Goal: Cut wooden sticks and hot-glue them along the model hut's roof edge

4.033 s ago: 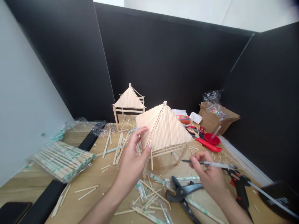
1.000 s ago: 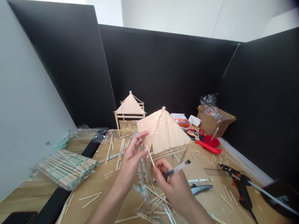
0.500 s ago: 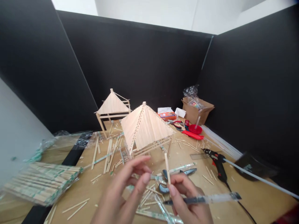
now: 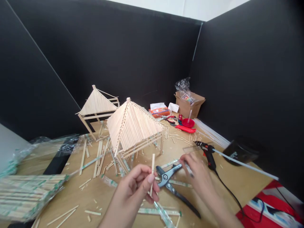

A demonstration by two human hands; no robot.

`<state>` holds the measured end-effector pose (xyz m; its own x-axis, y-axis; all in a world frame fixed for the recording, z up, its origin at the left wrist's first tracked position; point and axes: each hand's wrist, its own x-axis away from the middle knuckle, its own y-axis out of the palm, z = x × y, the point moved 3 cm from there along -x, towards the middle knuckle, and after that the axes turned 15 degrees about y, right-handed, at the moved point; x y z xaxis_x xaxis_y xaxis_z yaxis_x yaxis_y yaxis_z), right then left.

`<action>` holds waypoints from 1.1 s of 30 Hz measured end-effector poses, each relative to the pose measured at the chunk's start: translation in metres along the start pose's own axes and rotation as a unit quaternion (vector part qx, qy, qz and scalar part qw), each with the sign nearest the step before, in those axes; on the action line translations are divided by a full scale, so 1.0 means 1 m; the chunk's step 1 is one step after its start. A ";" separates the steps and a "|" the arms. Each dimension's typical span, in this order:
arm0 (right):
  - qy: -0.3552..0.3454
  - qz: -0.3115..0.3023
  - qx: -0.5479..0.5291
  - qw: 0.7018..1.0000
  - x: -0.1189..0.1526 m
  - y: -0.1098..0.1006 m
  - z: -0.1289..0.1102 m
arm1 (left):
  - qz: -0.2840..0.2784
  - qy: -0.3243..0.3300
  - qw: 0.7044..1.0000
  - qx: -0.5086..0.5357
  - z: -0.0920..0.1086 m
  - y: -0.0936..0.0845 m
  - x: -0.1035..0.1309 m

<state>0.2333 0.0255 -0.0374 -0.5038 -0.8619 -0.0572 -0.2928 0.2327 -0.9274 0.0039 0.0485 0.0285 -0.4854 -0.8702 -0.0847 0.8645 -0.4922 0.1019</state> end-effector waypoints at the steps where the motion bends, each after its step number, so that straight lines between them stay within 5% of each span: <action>1: 0.024 0.008 0.024 0.999 -0.015 0.003 0.011 | -0.006 -0.009 1.000 -0.002 -0.005 0.001 -0.002; 6: 0.028 -0.022 0.079 0.996 -0.047 0.018 0.035 | -0.035 -0.044 0.998 0.003 -0.036 0.007 -0.013; 9: -0.034 -0.067 0.068 0.995 -0.023 0.018 0.027 | -0.039 -0.031 0.999 -0.019 -0.043 0.004 -0.017; 15: -0.089 -0.279 0.113 0.950 0.024 0.026 0.020 | -0.047 0.043 0.992 -0.113 -0.029 -0.004 -0.015; 21: -0.178 -0.189 0.076 0.963 0.017 0.022 0.013 | -0.043 0.082 0.968 -0.233 -0.004 -0.011 -0.002; 28: -0.194 -0.114 -0.034 0.974 0.019 0.003 0.007 | -0.024 0.146 0.942 -0.302 0.011 -0.023 0.004; 33: -0.280 -0.005 -0.166 0.946 0.023 -0.015 0.003 | -0.028 0.230 0.911 -0.342 0.017 -0.021 -0.004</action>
<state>0.2282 0.0014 -0.0261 -0.0175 -0.9466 -0.3219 -0.5805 0.2717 -0.7676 -0.0144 0.0616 0.0435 -0.5612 -0.6644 -0.4936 0.7955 -0.2683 -0.5433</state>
